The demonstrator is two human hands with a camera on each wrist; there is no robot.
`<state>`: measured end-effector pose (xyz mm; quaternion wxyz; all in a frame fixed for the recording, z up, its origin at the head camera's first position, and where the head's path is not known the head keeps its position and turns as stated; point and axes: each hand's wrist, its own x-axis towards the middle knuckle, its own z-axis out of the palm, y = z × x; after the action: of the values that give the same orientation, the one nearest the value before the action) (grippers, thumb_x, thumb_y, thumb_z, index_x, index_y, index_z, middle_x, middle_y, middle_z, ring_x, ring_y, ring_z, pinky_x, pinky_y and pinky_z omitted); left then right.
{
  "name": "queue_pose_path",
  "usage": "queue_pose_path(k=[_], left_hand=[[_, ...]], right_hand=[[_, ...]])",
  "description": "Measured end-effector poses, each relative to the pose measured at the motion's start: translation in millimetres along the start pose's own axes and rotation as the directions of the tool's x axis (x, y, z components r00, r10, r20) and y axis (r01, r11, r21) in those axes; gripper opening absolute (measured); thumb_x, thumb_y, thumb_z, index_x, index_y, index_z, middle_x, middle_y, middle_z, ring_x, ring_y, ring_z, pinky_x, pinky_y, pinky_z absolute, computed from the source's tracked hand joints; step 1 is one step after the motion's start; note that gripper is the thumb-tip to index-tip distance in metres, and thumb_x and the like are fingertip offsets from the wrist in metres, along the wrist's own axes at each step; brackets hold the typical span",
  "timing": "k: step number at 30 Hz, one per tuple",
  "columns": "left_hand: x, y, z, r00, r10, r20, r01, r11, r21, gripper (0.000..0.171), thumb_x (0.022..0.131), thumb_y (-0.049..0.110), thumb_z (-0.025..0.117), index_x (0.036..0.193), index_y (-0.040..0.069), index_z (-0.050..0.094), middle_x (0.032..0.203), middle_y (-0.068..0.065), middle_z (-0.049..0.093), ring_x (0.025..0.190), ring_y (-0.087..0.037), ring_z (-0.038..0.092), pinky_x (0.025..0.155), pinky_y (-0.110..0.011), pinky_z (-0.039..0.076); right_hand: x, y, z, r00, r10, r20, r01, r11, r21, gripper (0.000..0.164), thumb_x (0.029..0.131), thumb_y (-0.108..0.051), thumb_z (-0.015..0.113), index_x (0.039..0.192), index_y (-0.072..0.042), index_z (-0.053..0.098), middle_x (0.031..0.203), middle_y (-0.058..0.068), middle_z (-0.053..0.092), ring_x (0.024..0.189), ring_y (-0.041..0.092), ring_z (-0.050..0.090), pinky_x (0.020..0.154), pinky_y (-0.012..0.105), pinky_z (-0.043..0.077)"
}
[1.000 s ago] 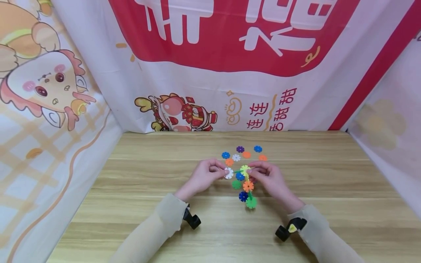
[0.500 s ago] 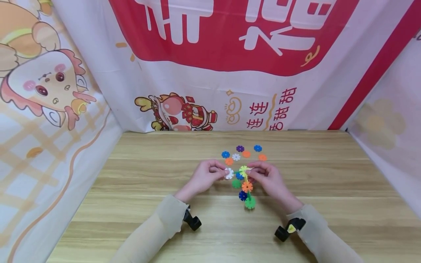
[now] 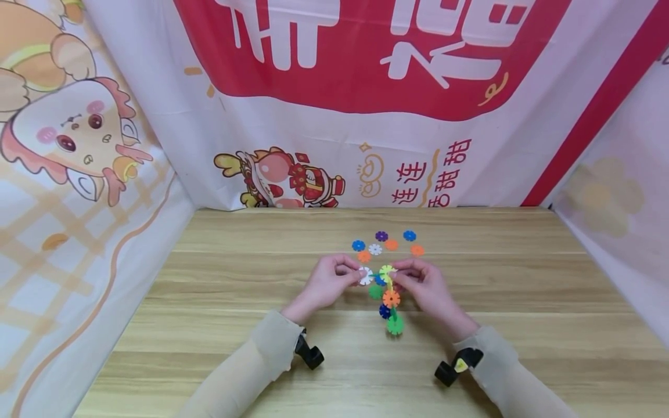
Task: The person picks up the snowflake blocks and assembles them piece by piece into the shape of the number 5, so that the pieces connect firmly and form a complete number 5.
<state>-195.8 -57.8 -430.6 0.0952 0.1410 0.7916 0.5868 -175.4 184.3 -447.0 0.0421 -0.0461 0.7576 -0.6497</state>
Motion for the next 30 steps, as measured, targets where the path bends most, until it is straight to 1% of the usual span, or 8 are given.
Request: queue_pose_path(k=[4,10,12,14,17,21,26,30], left_hand=[[0.0,-0.2,1.0,1.0,0.003,-0.006,-0.003,1.0,0.003,0.008,0.095,0.015,0.074,0.098,0.009,0.071,0.085,-0.001,0.072,0.079,-0.018,0.069,0.073,-0.037,0.057],[-0.1,0.2,0.6,1.0,-0.006,0.0,0.006,1.0,-0.029,0.01,0.096,0.017,0.074,0.1,0.008,0.071,0.086,-0.002,0.073,0.08,-0.019,0.069,0.079,-0.046,0.057],[0.2,0.5,0.2,1.0,-0.016,0.003,0.016,0.999,-0.036,0.013,0.096,0.019,0.073,0.101,0.008,0.071,0.087,-0.002,0.073,0.081,-0.019,0.069,0.081,-0.047,0.057],[0.7,0.7,-0.2,1.0,-0.025,0.006,0.026,0.999,-0.042,0.015,0.097,0.022,0.073,0.102,0.008,0.071,0.088,-0.002,0.073,0.082,-0.019,0.069,0.082,-0.045,0.057],[1.6,1.0,-0.7,0.999,-0.037,0.008,0.037,0.998,-0.047,0.017,0.097,0.024,0.072,0.103,0.008,0.071,0.088,-0.002,0.074,0.083,-0.019,0.069,0.082,-0.039,0.056],[2.7,1.6,-0.8,0.999,-0.044,0.004,0.045,0.998,-0.047,0.017,0.098,0.024,0.072,0.104,0.008,0.07,0.089,-0.002,0.074,0.084,-0.019,0.069,0.081,-0.036,0.056],[3.2,3.5,-0.6,0.998,-0.065,-0.003,0.065,0.996,-0.055,0.021,0.098,0.028,0.071,0.107,0.009,0.07,0.089,-0.002,0.074,0.085,-0.019,0.07,0.083,-0.038,0.056],[3.9,4.3,0.1,0.998,-0.063,0.002,0.063,0.995,-0.074,0.021,0.098,0.027,0.072,0.106,0.008,0.07,0.09,-0.003,0.074,0.085,-0.019,0.07,0.085,-0.041,0.057]], right_hand=[[-0.6,0.4,2.0,1.0,0.007,-0.006,-0.007,1.0,0.013,0.023,0.097,-0.011,0.071,0.117,0.0,0.066,0.104,0.016,0.069,0.089,0.025,0.069,0.08,0.035,0.06],[-1.3,0.3,2.9,1.0,0.021,-0.02,-0.021,1.0,-0.01,0.026,0.097,-0.016,0.071,0.119,-0.002,0.066,0.106,0.014,0.069,0.093,0.025,0.067,0.083,0.032,0.058],[-0.9,0.2,3.0,0.999,0.02,-0.025,-0.021,1.0,-0.023,0.027,0.098,-0.019,0.07,0.12,-0.004,0.066,0.109,0.013,0.068,0.097,0.025,0.066,0.085,0.031,0.057],[-0.1,0.2,3.2,0.999,0.017,-0.031,-0.018,0.999,-0.032,0.028,0.099,-0.022,0.07,0.121,-0.005,0.066,0.113,0.013,0.067,0.101,0.026,0.064,0.087,0.031,0.056],[0.1,-0.1,2.7,1.0,0.005,-0.027,-0.006,1.0,-0.031,0.03,0.1,-0.025,0.069,0.122,-0.005,0.065,0.118,0.012,0.066,0.106,0.026,0.063,0.09,0.032,0.055],[0.0,0.9,1.1,0.999,-0.031,-0.016,0.031,0.999,-0.012,0.034,0.1,-0.025,0.068,0.126,-0.003,0.063,0.122,0.013,0.066,0.107,0.025,0.065,0.092,0.034,0.055],[-1.7,0.7,-0.3,0.997,-0.08,0.001,0.08,0.996,0.04,0.039,0.099,-0.021,0.071,0.131,-0.003,0.061,0.126,0.014,0.065,0.11,0.023,0.066,0.091,0.034,0.056],[-3.6,-2.8,1.1,0.997,-0.071,0.008,0.07,0.997,0.016,0.042,0.095,-0.028,0.075,0.129,-0.005,0.064,0.126,0.008,0.066,0.113,0.025,0.064,0.092,0.032,0.055]])
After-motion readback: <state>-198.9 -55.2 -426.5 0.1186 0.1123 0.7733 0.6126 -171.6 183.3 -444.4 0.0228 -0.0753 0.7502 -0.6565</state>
